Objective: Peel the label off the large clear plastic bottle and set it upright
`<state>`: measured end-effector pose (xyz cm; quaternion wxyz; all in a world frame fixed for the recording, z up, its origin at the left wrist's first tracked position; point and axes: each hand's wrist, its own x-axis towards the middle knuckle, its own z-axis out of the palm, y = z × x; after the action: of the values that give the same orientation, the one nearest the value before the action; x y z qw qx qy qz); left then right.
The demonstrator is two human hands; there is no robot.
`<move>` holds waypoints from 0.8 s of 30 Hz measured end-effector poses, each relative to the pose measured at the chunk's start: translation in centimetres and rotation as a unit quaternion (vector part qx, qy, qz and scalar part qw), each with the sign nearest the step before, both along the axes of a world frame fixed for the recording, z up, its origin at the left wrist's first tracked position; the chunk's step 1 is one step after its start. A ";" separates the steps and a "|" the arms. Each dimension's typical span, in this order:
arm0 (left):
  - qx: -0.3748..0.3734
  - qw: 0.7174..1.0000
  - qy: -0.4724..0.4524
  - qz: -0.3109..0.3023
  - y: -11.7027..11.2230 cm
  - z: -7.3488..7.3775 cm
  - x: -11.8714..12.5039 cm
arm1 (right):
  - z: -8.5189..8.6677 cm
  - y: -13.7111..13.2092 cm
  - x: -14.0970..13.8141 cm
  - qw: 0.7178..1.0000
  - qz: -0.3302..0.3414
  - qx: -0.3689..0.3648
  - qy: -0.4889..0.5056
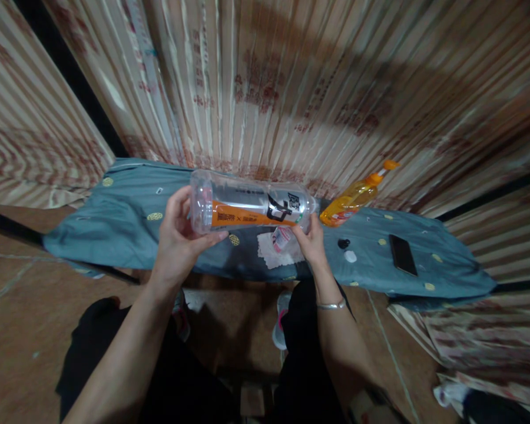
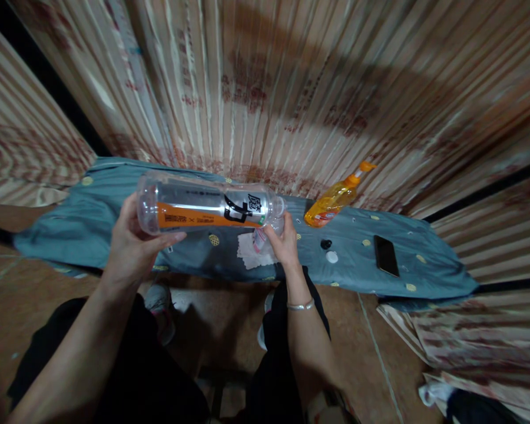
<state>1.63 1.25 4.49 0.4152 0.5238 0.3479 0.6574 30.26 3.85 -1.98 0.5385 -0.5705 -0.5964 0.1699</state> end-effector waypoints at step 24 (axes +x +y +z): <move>0.012 1.000 0.010 0.002 0.1 -0.1 -0.1 | 0.1 0.0 -0.1 1.000 0.011 0.006 0.007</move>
<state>1.56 1.34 4.42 0.4036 0.5350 0.3452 0.6570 30.12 3.88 -1.83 0.5445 -0.5595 -0.5996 0.1758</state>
